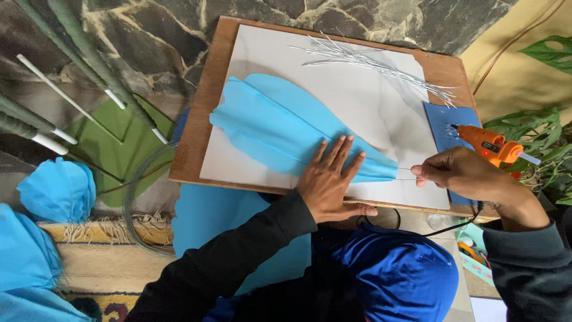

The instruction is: The person folds blue paper into petal shapes and uses a glue gun to attach them onto a board to assemble a flower.

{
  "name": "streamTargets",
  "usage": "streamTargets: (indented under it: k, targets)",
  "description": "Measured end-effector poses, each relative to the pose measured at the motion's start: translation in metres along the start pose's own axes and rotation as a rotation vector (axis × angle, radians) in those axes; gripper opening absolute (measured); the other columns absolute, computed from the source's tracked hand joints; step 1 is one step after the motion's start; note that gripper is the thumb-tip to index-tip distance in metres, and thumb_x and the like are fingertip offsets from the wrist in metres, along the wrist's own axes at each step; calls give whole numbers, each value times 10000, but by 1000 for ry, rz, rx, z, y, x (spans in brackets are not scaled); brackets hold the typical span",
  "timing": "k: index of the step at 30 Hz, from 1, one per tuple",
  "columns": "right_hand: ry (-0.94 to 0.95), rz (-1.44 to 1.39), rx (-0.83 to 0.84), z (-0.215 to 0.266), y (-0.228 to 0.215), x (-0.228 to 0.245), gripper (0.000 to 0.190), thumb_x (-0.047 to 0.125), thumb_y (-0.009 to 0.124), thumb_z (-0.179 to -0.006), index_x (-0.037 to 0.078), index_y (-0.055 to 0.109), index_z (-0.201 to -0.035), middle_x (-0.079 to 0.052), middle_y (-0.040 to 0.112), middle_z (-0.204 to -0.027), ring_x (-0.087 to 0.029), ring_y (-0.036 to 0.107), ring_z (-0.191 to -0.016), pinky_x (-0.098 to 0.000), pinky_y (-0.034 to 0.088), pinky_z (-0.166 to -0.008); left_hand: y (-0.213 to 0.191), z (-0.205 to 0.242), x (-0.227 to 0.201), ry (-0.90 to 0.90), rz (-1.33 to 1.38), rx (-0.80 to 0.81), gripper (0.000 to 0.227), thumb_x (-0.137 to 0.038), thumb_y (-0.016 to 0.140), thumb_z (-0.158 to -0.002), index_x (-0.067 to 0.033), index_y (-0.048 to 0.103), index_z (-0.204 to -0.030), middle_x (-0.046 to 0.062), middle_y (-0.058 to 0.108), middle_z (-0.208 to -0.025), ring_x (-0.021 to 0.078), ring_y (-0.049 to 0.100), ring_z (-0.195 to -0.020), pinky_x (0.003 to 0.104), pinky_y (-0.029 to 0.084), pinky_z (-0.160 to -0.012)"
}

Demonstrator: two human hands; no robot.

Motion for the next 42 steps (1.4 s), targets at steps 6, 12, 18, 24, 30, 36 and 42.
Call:
streamTargets:
  k: [6,12,18,24,30,36,42]
  targets:
    - [-58,87,-39,8,-10,17,371,335,566,-820,63,785,-694,-14,617,-577,-117,405,-533,-240,292,-518,-1,1,1,5,3,-48,996,-765,247,-658,-21,362,-1311,283,285,-1370,377,289,-1298,507,180,-1077]
    - [-27,-15,-25,11,-15,4,358,308,581,-833,34,770,-699,-69,416,-446,-160,317,-345,-279,234,-339,-5,-6,20,-83,121,259,1005,-750,182,-698,22,249,-1337,238,173,-1413,374,145,-1316,531,124,-1029]
    - [46,-35,-51,14,-35,-5,276,185,616,-800,-17,797,-847,-115,804,-804,-157,687,-712,-273,516,-621,-8,12,85,-170,-157,155,1030,-793,216,-708,18,183,-1343,160,122,-1420,314,79,-1330,489,61,-1107]
    - [-15,-16,-97,-4,-46,-27,335,222,626,-777,-60,806,-761,-133,794,-720,-213,666,-523,-260,480,-611,-16,11,83,-146,-148,121,1182,-867,247,-603,72,253,-1320,221,178,-1418,306,143,-1335,511,75,-1070]
    - [-12,-61,-162,6,-63,-13,355,188,657,-778,-125,779,-664,-175,797,-759,-94,489,-1256,-219,321,-959,-14,14,82,-149,-146,140,1175,-863,257,-613,57,190,-1340,197,129,-1424,304,101,-1339,516,77,-1088]
    - [-13,-86,-64,14,-40,-20,339,213,620,-790,-65,787,-692,-129,790,-681,-165,664,-676,-251,467,-689,-26,11,78,-118,-192,52,1030,-782,239,-718,48,302,-1323,223,177,-1420,296,141,-1340,552,106,-1050]
    - [-21,-525,-333,70,14,-75,248,114,624,-817,-103,734,-770,-118,688,-723,-129,511,-702,-244,399,-648,-119,42,40,-31,250,-452,682,-585,108,-940,-141,63,-1456,96,-9,-1517,316,-27,-1446,571,-20,-1205]
Point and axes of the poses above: each hand's wrist, its own z-axis away from the middle knuckle, its own y-axis out of the palm, x = y × z, the point moved 8 cm from there along -z, towards the middle knuckle
